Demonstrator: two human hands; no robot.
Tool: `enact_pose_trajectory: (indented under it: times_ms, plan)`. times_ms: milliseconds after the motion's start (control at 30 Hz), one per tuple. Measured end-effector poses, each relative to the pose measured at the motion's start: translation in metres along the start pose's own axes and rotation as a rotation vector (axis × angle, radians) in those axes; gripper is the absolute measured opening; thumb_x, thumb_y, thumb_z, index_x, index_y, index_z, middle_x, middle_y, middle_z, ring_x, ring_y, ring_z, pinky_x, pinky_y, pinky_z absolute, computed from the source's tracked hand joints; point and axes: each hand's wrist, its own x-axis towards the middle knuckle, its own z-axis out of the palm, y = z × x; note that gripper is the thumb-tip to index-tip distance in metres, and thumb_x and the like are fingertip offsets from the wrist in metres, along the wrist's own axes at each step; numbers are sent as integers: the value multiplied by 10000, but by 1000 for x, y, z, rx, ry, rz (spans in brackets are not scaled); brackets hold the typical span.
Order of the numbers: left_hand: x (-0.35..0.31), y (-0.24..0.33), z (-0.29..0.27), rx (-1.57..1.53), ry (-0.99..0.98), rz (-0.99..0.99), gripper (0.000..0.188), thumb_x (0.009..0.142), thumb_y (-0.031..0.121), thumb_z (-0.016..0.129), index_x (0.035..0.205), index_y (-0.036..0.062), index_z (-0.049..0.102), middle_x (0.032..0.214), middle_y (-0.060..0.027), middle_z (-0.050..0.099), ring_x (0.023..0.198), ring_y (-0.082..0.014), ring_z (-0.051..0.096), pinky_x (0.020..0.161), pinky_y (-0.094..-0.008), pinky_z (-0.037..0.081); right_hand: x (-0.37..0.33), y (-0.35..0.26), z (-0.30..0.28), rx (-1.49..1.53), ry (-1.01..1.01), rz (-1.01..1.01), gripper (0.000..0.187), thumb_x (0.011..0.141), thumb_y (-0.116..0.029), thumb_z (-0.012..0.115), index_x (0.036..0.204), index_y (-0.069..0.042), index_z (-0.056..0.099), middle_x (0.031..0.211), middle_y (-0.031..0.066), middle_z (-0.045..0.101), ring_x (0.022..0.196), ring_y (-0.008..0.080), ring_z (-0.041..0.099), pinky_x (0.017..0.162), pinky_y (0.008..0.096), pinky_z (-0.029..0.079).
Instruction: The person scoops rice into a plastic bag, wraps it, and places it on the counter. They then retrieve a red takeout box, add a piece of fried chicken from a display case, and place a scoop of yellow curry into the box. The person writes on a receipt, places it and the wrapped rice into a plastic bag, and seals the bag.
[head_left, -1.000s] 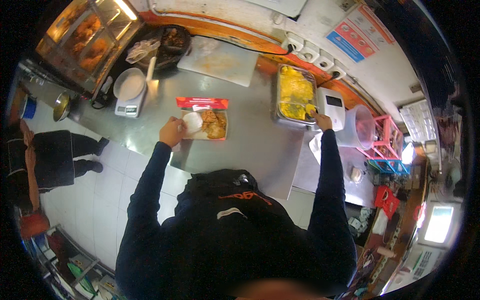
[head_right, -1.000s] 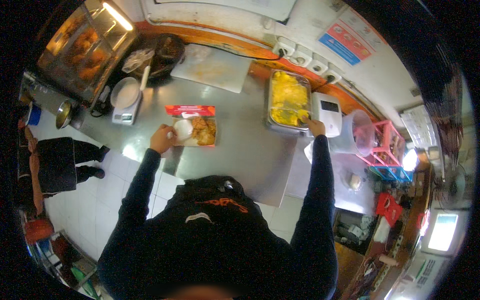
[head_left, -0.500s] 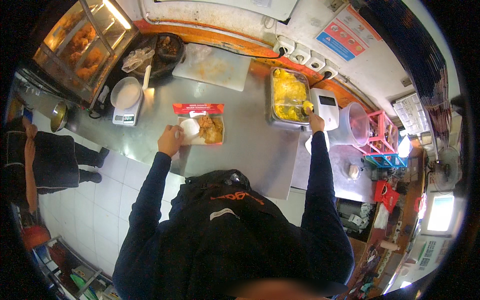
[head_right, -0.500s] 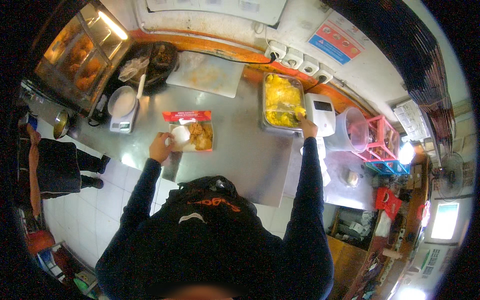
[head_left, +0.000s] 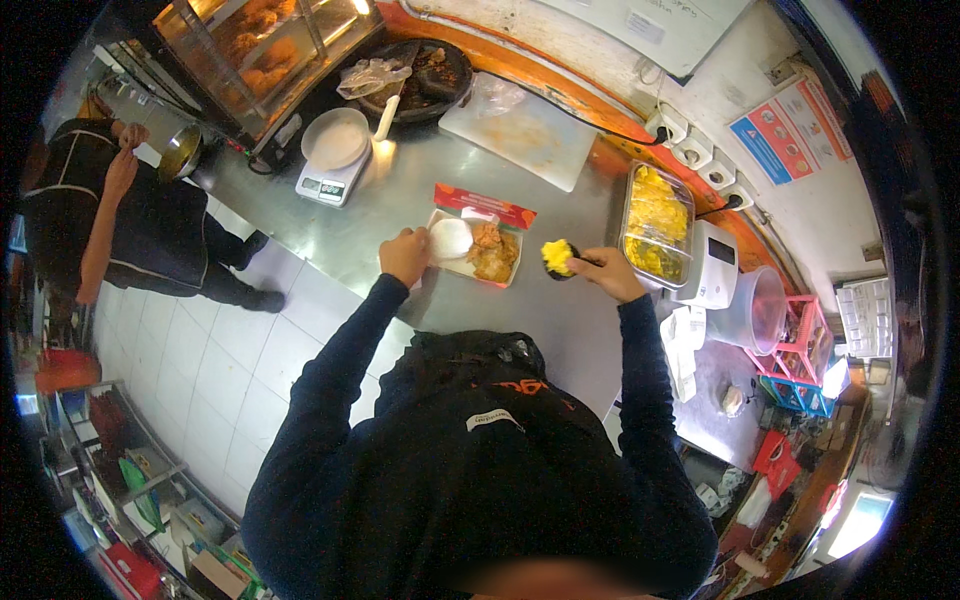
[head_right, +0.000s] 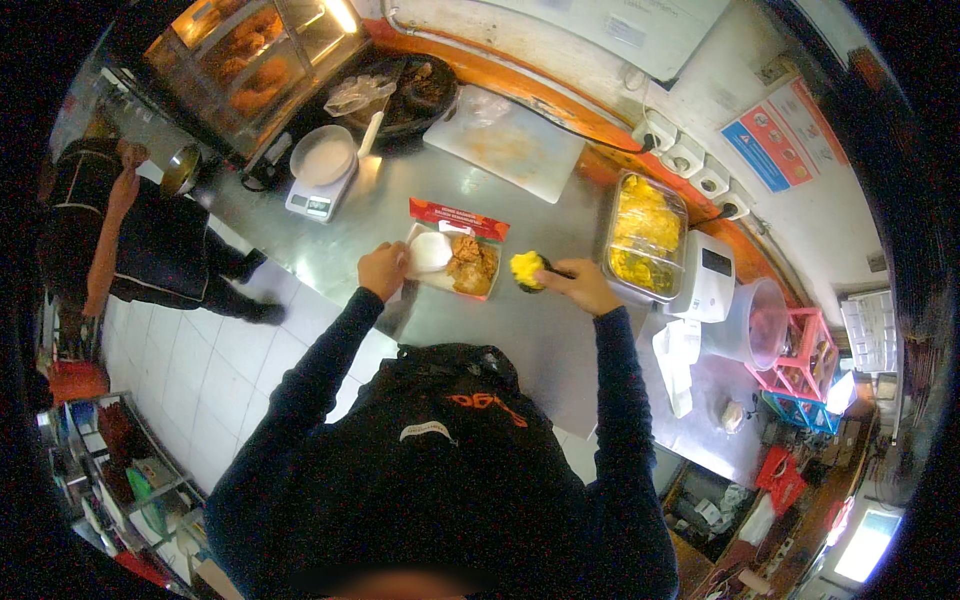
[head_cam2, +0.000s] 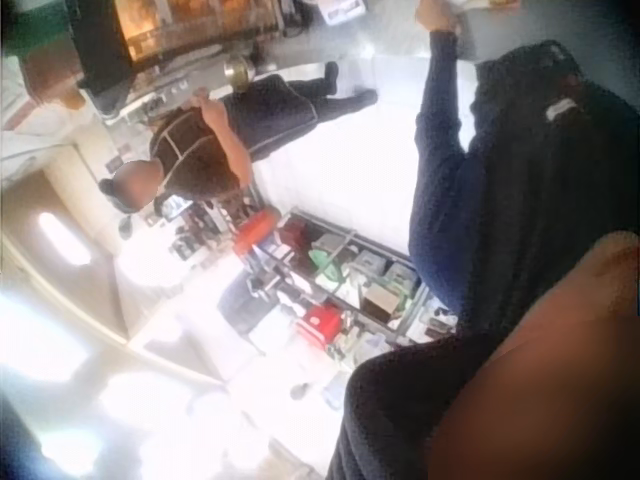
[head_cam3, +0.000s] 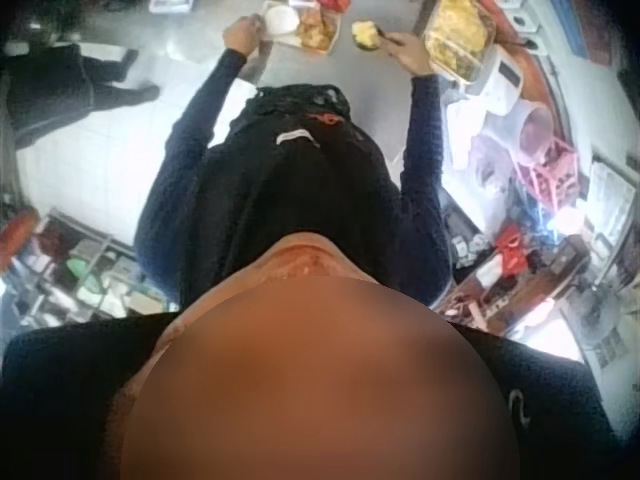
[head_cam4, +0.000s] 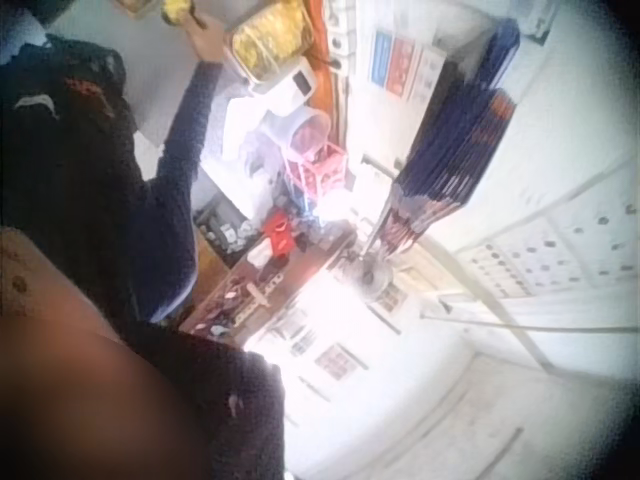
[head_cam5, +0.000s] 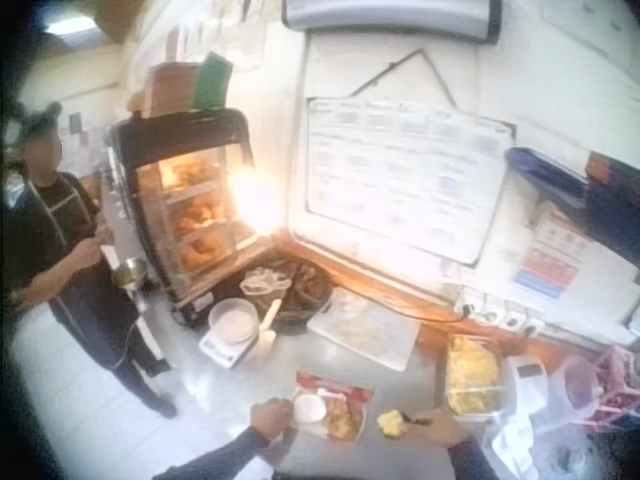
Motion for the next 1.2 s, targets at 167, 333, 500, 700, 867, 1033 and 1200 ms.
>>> enact_pose_trajectory:
  times_ms: [167, 333, 500, 700, 867, 1033, 1200]
  plan:
    - [20, 8, 8, 163, -36, -38, 157, 806, 191, 569, 863, 101, 684, 850, -111, 649, 699, -312, 663, 634, -440, 516, 18, -21, 36, -88, 9, -16, 448, 837, -419, 711, 672, -11, 625, 574, -34, 442, 560, 62, 382, 505, 267, 288]
    - [25, 0, 0, 82, -18, 42, 148, 797, 182, 581, 772, 88, 693, 948, -128, 633, 703, -322, 664, 613, -432, 527, 23, -12, 47, -122, 39, 20, 478, 808, -496, 702, 776, -19, 683, 587, 53, 523, 541, 132, 451, 516, 319, 344]
    - [20, -6, -7, -44, -35, 149, 351, 725, 312, 689, 997, 95, 639, 1212, -157, 518, 791, -346, 664, 657, -443, 549, 22, -1, 48, -147, 61, 13, 523, 789, -527, 706, 755, -5, 686, 564, 98, 535, 517, 171, 475, 512, 349, 359]
    - [25, 9, -14, -13, -54, 216, 683, 651, 422, 763, 1201, 92, 527, 1274, -183, 471, 801, -357, 665, 684, -467, 551, 16, -8, 60, -129, 62, 5, 464, 831, -419, 720, 674, -1, 594, 558, -14, 411, 556, 82, 372, 513, 292, 310]
    - [36, 30, -18, 49, -161, 157, 830, 612, 495, 782, 1263, 58, 510, 1310, -180, 454, 861, -347, 661, 684, -461, 553, 34, -7, 110, 58, 107, -169, 473, 814, -431, 730, 697, 7, 594, 562, 12, 422, 561, 99, 393, 527, 311, 334]
    - [31, 44, -15, 225, -186, 79, 819, 602, 571, 773, 1190, 40, 566, 1236, -183, 495, 813, -311, 666, 671, -434, 555, 59, 17, 150, 105, 254, -134, 477, 815, -432, 729, 696, 9, 592, 571, 16, 437, 565, 99, 397, 527, 309, 337]
    - [13, 46, -14, -67, -102, -118, 834, 595, 579, 781, 1196, 60, 524, 1215, -184, 482, 829, -338, 660, 663, -452, 543, 59, 25, 156, 105, 276, -92, 502, 802, -454, 733, 688, 12, 587, 563, 39, 447, 562, 108, 415, 528, 323, 357]
